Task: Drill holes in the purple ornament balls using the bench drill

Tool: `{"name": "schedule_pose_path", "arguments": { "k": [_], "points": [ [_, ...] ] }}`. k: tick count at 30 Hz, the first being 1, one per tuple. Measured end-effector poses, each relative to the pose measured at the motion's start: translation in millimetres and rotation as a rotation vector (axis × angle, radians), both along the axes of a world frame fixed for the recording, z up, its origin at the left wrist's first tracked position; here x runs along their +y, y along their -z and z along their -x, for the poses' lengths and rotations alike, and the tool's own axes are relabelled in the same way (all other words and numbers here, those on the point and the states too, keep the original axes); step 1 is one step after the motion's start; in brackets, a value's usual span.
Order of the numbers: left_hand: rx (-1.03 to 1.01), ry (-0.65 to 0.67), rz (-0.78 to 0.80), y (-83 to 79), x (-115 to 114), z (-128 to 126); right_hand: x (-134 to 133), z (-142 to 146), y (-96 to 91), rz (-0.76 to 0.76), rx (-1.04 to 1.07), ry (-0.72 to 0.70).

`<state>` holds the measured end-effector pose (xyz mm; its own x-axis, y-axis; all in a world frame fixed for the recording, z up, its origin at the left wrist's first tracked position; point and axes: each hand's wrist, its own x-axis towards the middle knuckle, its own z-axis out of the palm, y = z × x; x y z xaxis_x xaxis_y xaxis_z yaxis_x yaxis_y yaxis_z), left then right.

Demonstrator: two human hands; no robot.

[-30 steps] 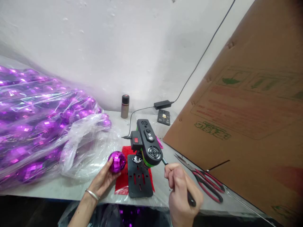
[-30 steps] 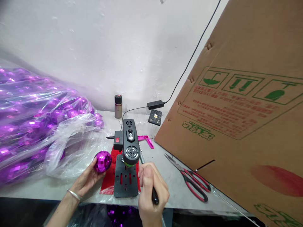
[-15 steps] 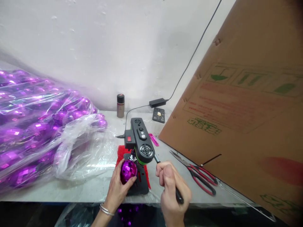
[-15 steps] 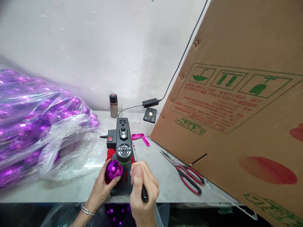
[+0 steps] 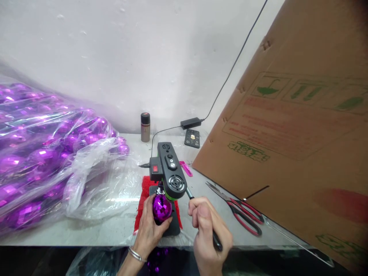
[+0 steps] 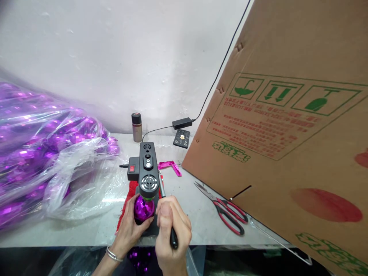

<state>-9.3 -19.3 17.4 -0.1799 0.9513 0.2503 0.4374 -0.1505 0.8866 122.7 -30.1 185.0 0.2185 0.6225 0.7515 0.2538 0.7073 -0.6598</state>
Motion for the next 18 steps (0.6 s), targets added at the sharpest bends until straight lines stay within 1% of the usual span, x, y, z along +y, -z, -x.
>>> {"name": "schedule_pose_path", "arguments": {
  "k": [3, 7, 10, 13, 15, 18],
  "points": [
    [0.036, 0.027, -0.009, -1.1, 0.2, -0.1, 0.0, -0.4, -1.8, -0.016, -0.004, 0.011],
    [0.108, 0.015, -0.028, 3.6, 0.5, -4.5, -0.5, -1.0, -1.6, -0.012, -0.01, 0.012],
    [0.126, 0.034, 0.009, 8.0, 0.1, -5.9, -1.0, -1.0, 0.6, -0.004, -0.015, 0.001],
    [0.109, 0.046, 0.054, 8.5, 0.8, -5.6, -1.1, -0.6, 3.4, -0.013, -0.011, 0.007],
    [0.092, 0.03, 0.065, 7.2, 2.2, -6.7, -1.2, -0.4, 5.8, -0.016, 0.001, 0.01],
    [0.086, -0.017, 0.037, 6.1, 4.5, -10.4, -1.5, -0.4, 12.3, -0.013, 0.029, -0.002]
  ]
}}
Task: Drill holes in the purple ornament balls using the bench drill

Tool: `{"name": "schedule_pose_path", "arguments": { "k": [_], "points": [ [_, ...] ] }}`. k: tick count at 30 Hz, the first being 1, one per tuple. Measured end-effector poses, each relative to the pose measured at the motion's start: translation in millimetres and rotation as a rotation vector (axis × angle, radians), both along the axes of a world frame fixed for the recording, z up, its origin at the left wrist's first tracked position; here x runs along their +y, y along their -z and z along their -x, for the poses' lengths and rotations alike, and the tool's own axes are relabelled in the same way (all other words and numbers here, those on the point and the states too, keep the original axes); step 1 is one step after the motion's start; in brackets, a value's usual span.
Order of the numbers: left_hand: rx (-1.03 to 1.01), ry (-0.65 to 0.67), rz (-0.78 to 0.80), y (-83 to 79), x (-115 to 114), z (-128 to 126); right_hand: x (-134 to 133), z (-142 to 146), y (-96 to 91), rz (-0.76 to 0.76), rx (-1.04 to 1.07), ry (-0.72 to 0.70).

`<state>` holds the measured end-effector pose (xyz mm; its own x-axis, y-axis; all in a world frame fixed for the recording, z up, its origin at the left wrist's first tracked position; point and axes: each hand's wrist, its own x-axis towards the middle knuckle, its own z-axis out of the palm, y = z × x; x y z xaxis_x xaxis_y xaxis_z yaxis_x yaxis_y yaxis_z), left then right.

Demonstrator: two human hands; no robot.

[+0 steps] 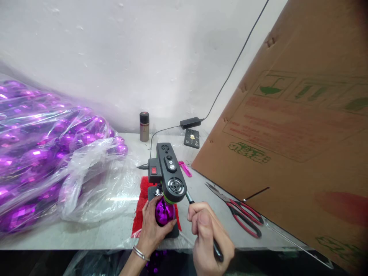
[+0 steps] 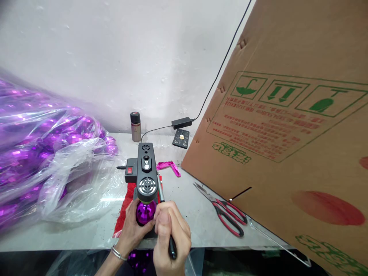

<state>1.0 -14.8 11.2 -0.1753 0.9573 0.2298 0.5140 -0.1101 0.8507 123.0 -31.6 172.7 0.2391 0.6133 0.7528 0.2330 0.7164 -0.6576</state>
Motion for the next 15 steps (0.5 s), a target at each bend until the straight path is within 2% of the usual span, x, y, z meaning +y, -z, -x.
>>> {"name": "schedule_pose_path", "arguments": {
  "k": [8, 15],
  "points": [
    [0.051, -0.023, -0.081, 4.8, 0.6, -2.5, 2.8, 3.0, 24.0, -0.059, 0.016, 0.048],
    [0.083, 0.01, -0.122, 3.1, 1.6, -2.2, 4.5, 5.3, 27.2, -0.038, 0.053, 0.064]
  ]
}}
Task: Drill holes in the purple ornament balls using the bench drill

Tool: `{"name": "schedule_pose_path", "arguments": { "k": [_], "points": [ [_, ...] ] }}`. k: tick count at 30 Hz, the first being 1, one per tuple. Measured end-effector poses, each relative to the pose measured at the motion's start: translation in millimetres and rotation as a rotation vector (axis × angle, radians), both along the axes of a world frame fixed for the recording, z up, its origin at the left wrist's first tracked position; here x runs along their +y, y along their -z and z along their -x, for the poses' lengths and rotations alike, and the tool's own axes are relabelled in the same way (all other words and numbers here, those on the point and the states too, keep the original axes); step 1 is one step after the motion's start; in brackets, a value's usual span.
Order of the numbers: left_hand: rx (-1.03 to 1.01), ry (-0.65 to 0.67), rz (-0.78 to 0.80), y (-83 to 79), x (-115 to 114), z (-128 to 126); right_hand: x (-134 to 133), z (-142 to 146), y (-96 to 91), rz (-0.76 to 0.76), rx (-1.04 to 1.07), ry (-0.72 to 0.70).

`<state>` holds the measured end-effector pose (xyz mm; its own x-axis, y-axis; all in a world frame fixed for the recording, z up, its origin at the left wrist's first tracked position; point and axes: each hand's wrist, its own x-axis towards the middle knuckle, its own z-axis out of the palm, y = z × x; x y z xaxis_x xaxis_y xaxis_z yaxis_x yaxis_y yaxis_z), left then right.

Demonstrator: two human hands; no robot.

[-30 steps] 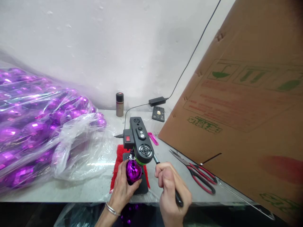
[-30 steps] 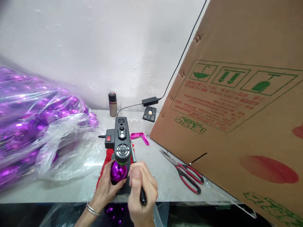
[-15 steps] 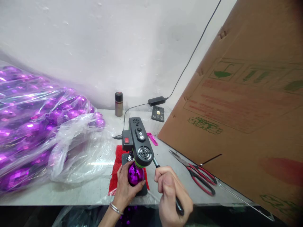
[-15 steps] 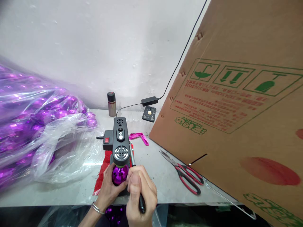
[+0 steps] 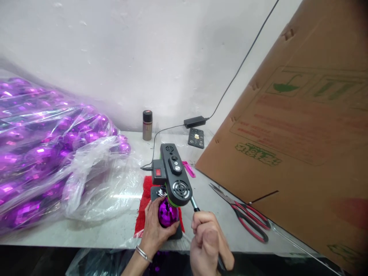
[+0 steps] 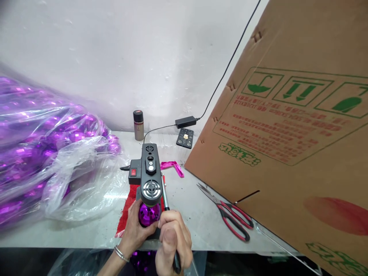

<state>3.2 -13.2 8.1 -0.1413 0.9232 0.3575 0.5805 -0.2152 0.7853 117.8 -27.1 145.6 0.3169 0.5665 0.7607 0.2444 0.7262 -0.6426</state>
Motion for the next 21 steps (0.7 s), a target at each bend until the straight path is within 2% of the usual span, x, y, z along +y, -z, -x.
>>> {"name": "schedule_pose_path", "arguments": {
  "k": [10, 21],
  "points": [
    [-0.004, -0.013, 0.033, -3.6, 0.8, -1.1, 1.1, 1.7, 0.7, -0.027, -0.011, 0.023],
    [-0.044, -0.024, 0.019, 1.5, 3.8, -2.9, 2.6, -3.3, 7.2, -0.046, -0.041, 0.004]
  ]
}}
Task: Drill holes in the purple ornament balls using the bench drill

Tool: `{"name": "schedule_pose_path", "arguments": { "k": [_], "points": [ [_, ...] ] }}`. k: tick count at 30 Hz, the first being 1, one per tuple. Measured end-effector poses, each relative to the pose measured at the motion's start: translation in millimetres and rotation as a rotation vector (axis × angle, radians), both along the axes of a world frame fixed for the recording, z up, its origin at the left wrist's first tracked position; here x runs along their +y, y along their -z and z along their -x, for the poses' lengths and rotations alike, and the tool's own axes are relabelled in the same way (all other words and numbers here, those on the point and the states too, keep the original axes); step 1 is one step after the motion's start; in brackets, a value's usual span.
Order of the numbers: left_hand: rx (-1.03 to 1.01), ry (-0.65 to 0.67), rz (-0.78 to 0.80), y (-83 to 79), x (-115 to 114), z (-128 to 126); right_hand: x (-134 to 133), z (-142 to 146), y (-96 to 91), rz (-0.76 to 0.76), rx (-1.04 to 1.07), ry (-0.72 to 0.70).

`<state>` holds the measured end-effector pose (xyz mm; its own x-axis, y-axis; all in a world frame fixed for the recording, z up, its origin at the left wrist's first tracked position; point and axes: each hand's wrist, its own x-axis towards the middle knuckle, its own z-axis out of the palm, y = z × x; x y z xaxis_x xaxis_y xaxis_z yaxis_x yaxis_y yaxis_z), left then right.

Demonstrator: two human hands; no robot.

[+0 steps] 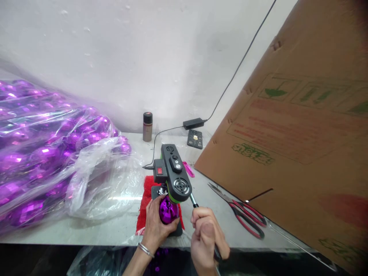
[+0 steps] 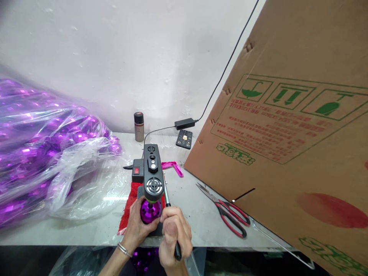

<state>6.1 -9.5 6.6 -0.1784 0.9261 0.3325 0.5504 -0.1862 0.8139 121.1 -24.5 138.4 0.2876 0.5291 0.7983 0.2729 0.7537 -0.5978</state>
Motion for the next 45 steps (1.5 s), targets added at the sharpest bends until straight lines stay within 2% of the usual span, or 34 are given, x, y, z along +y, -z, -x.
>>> {"name": "schedule_pose_path", "arguments": {
  "k": [7, 10, 22, 27, 31, 34, 37, 39, 41, 42, 45],
  "points": [
    [-0.008, 0.072, 0.034, -10.3, 2.2, 7.6, 0.8, -1.5, 7.2, -0.023, 0.009, 0.002],
    [-0.01, 0.057, 0.037, -13.6, 2.7, 7.2, 0.5, -2.2, 7.9, -0.027, 0.006, 0.006],
    [-0.017, 0.036, -0.008, -8.3, 4.7, 2.7, 4.9, 1.2, 12.3, -0.069, 0.026, 0.038],
    [-0.011, 0.007, -0.025, -6.7, 5.2, 0.8, 0.3, 0.6, 29.4, -0.034, -0.026, 0.025],
    [-0.035, 0.005, -0.038, -4.6, 4.5, 0.5, -0.2, -0.7, 42.9, -0.066, -0.07, 0.022],
    [-0.063, 0.006, -0.003, -6.9, 6.4, 1.8, -0.1, -3.3, 28.5, -0.059, -0.107, 0.004],
    [-0.097, 0.044, 0.054, -10.4, 9.4, 4.9, 0.4, -3.6, -11.6, 0.006, -0.071, 0.012],
    [-0.127, 0.054, 0.083, -7.7, 5.8, 7.6, 1.5, -1.7, -40.3, 0.1, -0.047, -0.003],
    [-0.148, 0.023, 0.061, 3.5, -8.4, 10.4, 2.4, 0.3, -58.7, 0.104, -0.022, 0.0],
    [-0.146, 0.0, 0.029, 12.8, -20.3, 11.9, 2.5, 0.8, -62.0, 0.092, -0.012, 0.001],
    [-0.044, 0.005, -0.092, 48.3, -67.3, 15.9, 1.7, -0.6, -51.5, 0.055, -0.014, -0.014]
  ]
}}
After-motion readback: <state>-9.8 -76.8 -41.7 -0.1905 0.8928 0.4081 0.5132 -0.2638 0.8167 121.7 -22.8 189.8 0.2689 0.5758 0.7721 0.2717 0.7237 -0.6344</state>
